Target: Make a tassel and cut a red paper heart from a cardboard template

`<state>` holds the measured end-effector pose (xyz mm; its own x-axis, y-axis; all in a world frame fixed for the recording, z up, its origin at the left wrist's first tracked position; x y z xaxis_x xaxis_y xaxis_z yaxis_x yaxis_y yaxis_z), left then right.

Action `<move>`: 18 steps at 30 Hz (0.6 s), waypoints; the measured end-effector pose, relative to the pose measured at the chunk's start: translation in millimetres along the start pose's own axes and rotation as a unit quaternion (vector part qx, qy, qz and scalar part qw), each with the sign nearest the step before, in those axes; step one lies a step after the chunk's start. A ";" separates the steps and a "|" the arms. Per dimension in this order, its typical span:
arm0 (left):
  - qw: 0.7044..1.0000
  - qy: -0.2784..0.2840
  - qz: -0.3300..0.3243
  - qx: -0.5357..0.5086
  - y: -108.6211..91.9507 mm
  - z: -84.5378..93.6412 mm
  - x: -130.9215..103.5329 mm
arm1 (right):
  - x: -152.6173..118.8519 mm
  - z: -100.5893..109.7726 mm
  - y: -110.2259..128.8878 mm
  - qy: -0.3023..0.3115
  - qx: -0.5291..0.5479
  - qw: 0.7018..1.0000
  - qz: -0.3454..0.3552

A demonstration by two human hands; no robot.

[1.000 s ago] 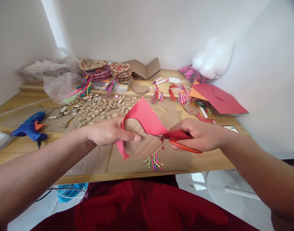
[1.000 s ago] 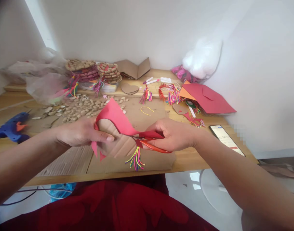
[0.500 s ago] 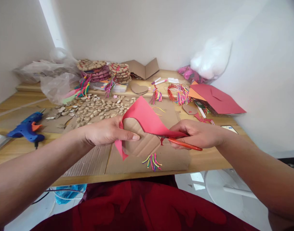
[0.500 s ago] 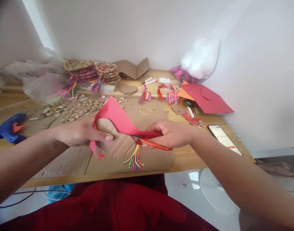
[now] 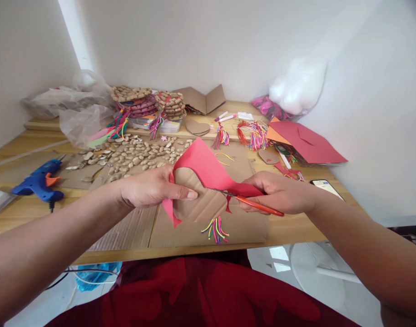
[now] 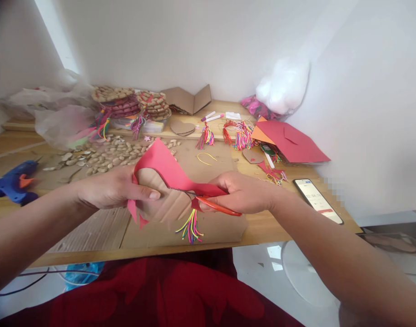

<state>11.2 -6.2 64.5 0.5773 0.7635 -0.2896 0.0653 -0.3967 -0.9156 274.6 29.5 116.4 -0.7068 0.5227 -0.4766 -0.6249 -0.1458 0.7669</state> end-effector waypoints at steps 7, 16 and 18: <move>1.000 -0.005 -0.002 0.017 -3.0 -1.9 -0.4 | 0.1 0.5 -0.6 0.021 0.009 1.000 0.014; 1.000 -0.019 -0.001 0.022 -0.6 1.7 -0.5 | -1.6 -1.6 0.6 -0.009 -0.036 0.999 0.020; 1.000 -0.015 -0.001 0.024 0.0 2.0 -0.4 | -2.2 -1.9 0.1 -0.017 -0.050 0.999 0.009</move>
<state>9.3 -5.5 64.0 0.5526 0.7796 -0.2945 0.0270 -0.3700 -0.9286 275.5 26.8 116.7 -0.7072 0.5477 -0.4472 -0.6437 -0.2370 0.7277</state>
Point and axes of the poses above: each hand's wrist, its own x-axis towards the middle knuckle, its own z-axis out of the back of the hand, y = z × x, the point moved 2 cm from there along x, towards the middle knuckle, and after that the axes turned 6 degrees about -y, right-handed, at the moved point
